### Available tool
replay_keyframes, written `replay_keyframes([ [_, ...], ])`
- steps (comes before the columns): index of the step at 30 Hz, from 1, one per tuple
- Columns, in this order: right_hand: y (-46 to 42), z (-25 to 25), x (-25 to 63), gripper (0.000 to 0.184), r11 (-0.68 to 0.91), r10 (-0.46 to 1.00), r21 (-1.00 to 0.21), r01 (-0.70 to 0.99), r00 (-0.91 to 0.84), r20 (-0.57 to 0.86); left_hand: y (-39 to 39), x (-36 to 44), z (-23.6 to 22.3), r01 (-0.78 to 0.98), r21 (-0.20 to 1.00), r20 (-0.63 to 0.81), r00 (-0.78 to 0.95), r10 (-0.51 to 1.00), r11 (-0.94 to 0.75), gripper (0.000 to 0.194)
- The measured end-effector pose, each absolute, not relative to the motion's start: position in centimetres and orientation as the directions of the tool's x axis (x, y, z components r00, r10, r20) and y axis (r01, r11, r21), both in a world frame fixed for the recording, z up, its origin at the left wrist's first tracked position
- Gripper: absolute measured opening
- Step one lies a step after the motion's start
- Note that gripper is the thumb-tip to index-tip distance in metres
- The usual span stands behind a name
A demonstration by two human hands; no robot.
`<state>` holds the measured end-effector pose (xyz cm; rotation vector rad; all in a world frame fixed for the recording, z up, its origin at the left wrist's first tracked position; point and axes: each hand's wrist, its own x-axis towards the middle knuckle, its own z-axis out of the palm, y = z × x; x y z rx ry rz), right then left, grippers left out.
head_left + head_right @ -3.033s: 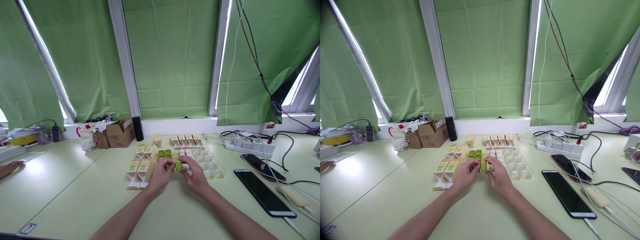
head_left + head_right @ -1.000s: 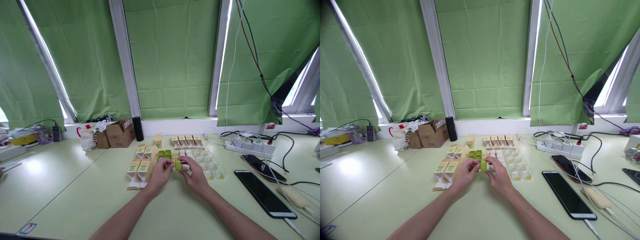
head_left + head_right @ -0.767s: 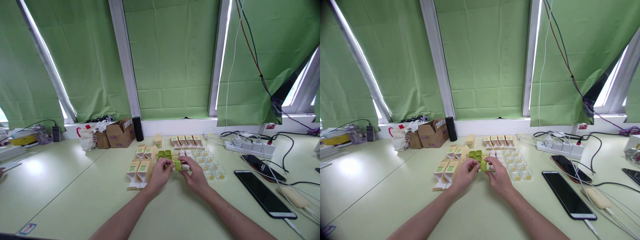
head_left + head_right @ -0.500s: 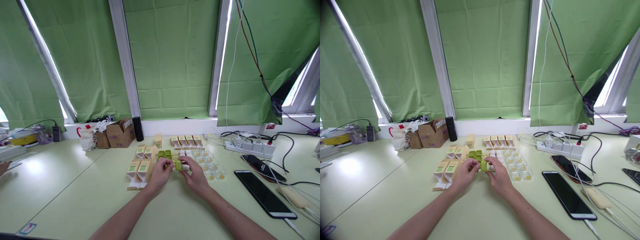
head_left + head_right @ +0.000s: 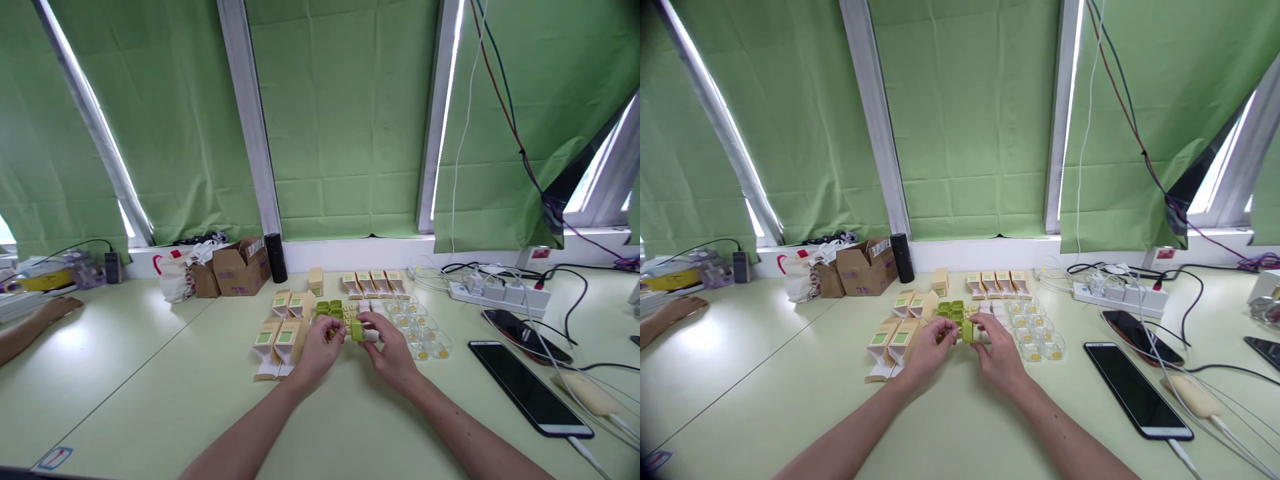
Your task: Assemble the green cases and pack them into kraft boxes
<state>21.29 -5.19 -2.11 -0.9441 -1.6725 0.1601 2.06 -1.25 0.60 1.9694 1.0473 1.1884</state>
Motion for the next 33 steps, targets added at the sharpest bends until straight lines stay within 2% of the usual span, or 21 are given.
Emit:
replay_keyframes([
  [25,-5.02,-2.3,21.45,0.046,0.658,0.655,-0.565,0.499,-0.008,0.756,-1.09,1.76,0.61,0.291,0.832,0.399,0.277,0.874,-0.472,0.021],
  [33,-4.84,-2.59,21.62,0.049,0.662,0.632,-0.54,0.519,0.0,0.775,-0.29,1.36,0.11,0.324,0.813,0.452,0.177,0.875,-0.485,0.02],
])
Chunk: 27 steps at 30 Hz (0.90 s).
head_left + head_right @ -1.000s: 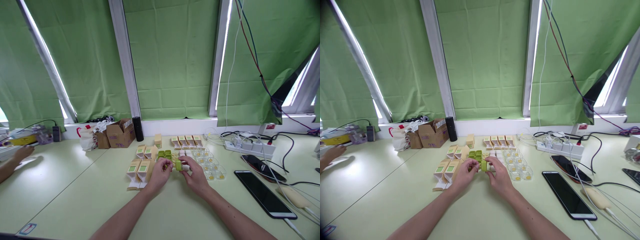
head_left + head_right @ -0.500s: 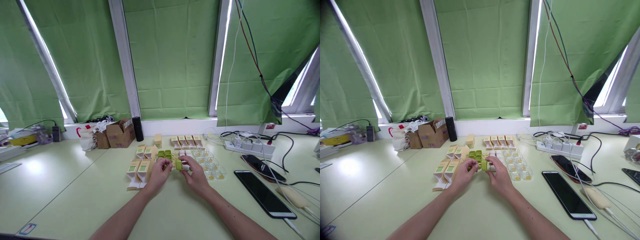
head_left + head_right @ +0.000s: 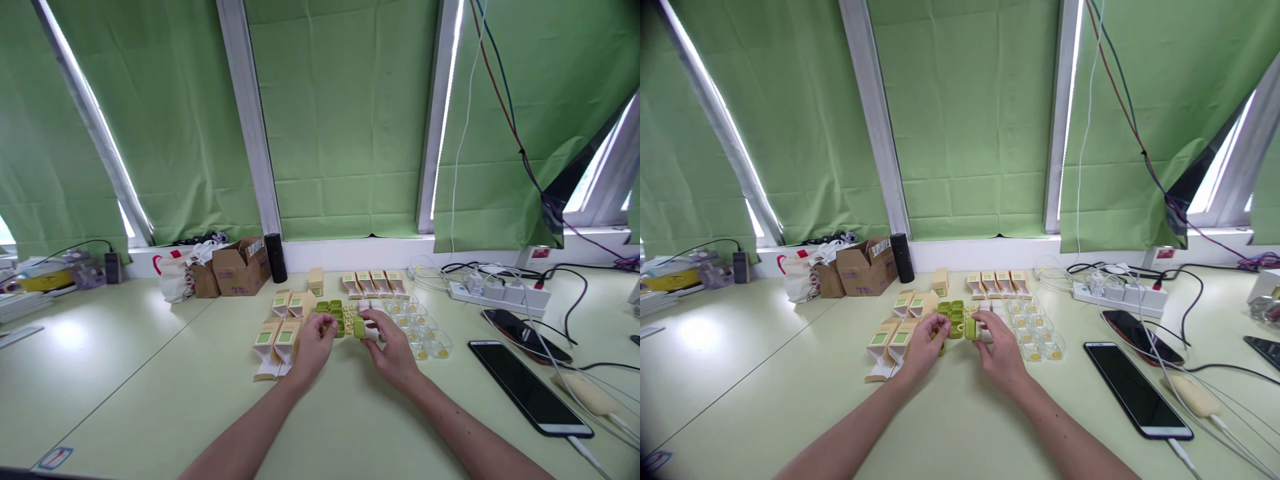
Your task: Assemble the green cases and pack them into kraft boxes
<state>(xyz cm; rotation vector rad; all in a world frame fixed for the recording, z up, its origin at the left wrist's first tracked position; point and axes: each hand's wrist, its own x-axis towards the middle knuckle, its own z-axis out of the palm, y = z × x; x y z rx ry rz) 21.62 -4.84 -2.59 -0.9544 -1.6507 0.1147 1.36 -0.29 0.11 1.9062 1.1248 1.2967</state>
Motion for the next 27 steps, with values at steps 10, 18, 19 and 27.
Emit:
replay_keyframes([
  [10,-5.5,-1.9,21.8,0.053,0.667,0.621,-0.496,0.555,-0.047,0.782,-2.1,1.5,1.2,0.4,0.613,0.655,0.226,0.721,-0.682,0.014],
  [18,-5.5,-2.0,21.5,0.058,0.711,0.561,-0.402,0.577,-0.12,0.819,-2.7,1.7,1.1,0.375,0.478,0.677,0.419,0.605,-0.794,0.045],
  [19,-5.4,-2.0,21.5,0.057,0.716,0.552,-0.391,0.578,-0.127,0.824,-2.6,1.7,1.0,0.378,0.475,0.675,0.423,0.604,-0.795,0.046],
  [27,-5.6,-1.7,21.7,0.039,0.737,0.496,-0.307,0.602,-0.174,0.851,-2.4,1.7,1.0,0.37,0.458,0.685,0.432,0.586,-0.808,0.044],
])
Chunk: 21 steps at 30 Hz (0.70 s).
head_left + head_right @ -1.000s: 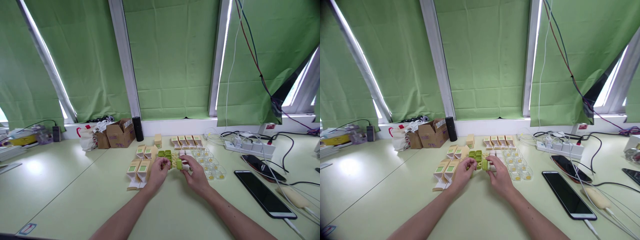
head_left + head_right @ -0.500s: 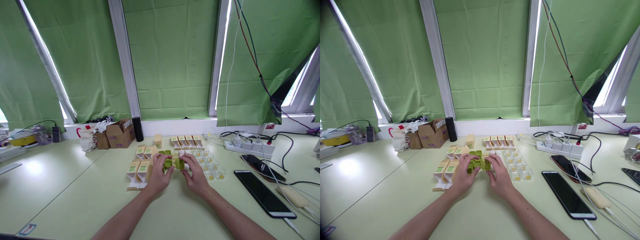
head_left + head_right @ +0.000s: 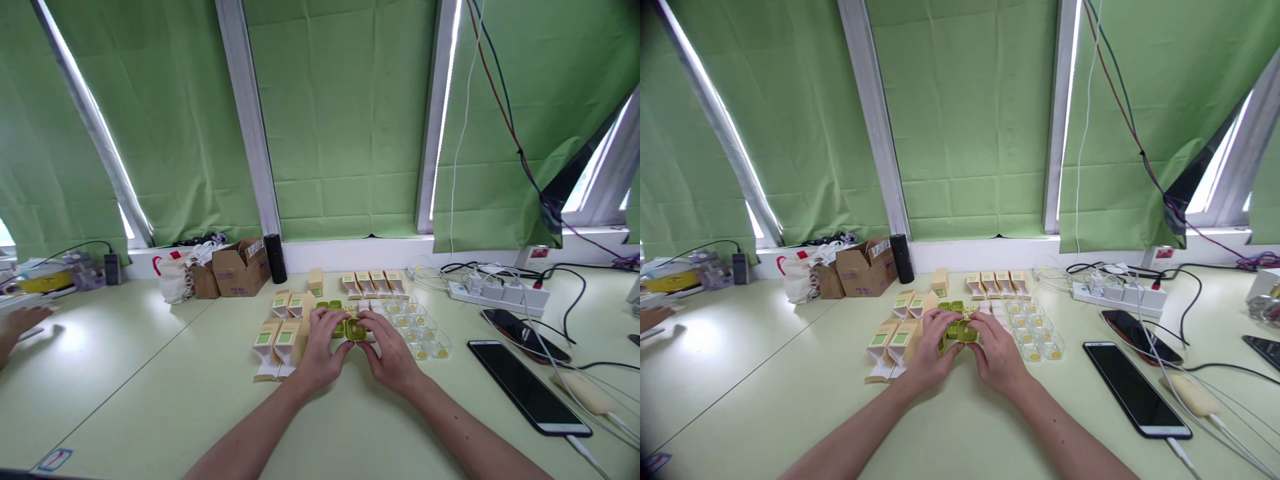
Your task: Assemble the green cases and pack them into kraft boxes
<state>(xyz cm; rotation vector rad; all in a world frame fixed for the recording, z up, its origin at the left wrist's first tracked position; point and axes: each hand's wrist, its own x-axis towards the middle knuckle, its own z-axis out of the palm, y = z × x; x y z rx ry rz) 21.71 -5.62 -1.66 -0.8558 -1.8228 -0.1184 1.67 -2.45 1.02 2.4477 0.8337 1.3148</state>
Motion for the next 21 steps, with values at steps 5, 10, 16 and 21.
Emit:
replay_keyframes([
  [5,-5.81,-1.08,21.73,0.034,0.749,0.455,-0.236,0.619,-0.223,0.862,-2.37,1.66,0.92,0.371,0.452,0.693,0.425,0.582,-0.811,0.043],
  [10,-5.75,-1.07,21.68,0.037,0.733,0.457,-0.19,0.653,-0.267,0.849,-2.22,1.59,0.65,0.387,0.433,0.7,0.425,0.574,-0.814,0.042],
  [16,-5.71,-1.05,21.51,0.039,0.731,0.432,-0.163,0.662,-0.266,0.862,-2.21,1.65,0.64,0.39,0.411,0.712,0.427,0.557,-0.824,0.042],
  [21,-5.61,-1.1,21.47,0.039,0.738,0.408,-0.137,0.661,-0.276,0.87,-2.15,1.68,0.52,0.387,0.38,0.734,0.426,0.528,-0.84,0.042],
])
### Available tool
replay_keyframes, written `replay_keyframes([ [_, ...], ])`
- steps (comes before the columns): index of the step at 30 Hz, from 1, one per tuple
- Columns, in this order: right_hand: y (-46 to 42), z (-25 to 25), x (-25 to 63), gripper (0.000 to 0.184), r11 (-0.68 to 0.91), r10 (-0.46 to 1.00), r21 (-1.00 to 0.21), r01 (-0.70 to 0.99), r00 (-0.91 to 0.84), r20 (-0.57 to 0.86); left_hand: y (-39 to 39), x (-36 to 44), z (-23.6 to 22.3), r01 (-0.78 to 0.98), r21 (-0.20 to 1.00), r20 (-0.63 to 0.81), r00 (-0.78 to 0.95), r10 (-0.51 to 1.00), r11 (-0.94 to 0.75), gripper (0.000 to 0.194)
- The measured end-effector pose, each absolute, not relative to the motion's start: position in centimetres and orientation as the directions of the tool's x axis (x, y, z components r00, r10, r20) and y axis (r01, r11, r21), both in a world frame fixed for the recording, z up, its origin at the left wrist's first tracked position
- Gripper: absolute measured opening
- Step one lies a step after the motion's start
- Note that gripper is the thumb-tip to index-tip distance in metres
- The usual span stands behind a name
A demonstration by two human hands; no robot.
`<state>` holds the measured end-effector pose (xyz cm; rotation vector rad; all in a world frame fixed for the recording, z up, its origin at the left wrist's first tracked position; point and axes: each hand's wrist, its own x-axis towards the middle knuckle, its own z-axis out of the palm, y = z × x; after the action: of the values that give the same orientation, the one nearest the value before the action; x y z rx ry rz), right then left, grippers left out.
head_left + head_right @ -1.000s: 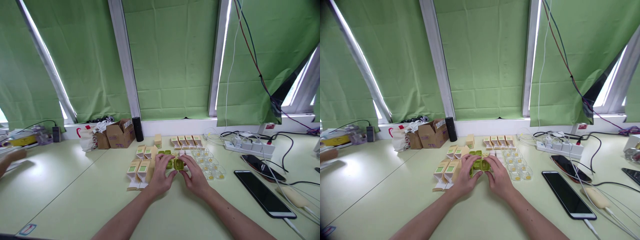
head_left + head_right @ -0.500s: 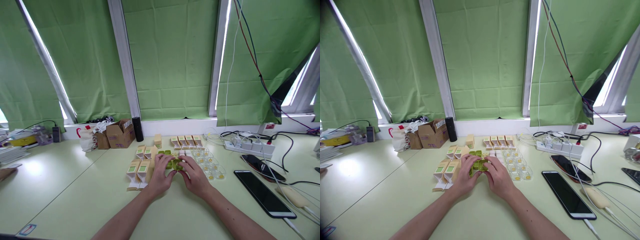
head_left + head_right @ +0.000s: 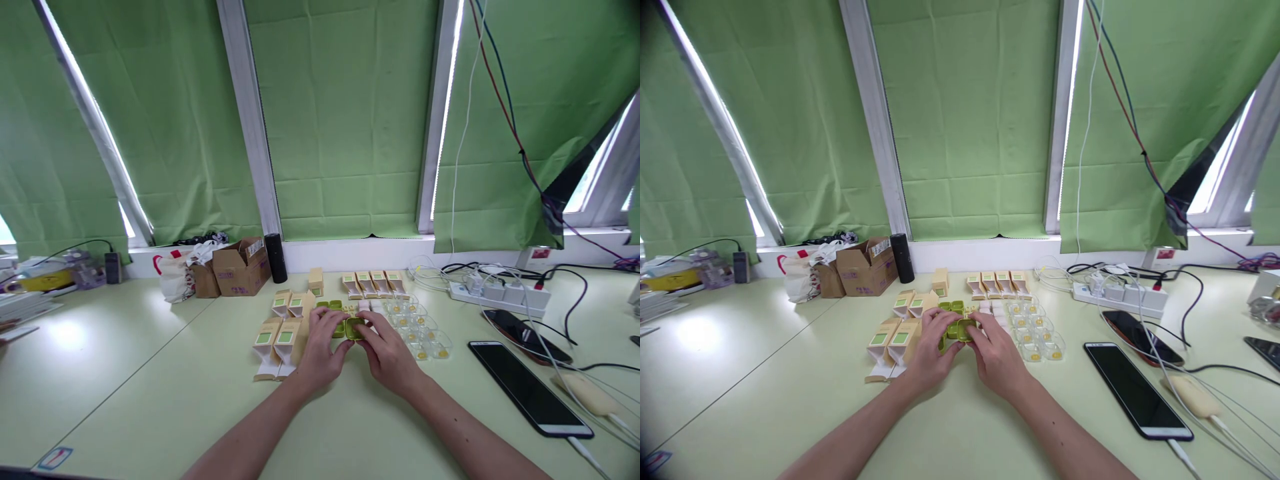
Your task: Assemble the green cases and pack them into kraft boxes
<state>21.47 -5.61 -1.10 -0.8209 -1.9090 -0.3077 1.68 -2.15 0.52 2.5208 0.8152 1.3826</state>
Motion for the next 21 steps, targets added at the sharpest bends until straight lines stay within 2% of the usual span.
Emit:
replay_keyframes([
  [6,-5.44,-1.18,21.46,0.035,0.73,0.408,-0.12,0.672,-0.29,0.866,-2.06,1.53,0.32,0.389,0.369,0.739,0.428,0.52,-0.844,0.044],
  [21,-5.41,-1.41,21.58,0.028,0.739,0.42,-0.173,0.651,-0.245,0.874,-2.13,1.54,0.54,0.394,0.371,0.744,0.416,0.523,-0.841,0.04],
])
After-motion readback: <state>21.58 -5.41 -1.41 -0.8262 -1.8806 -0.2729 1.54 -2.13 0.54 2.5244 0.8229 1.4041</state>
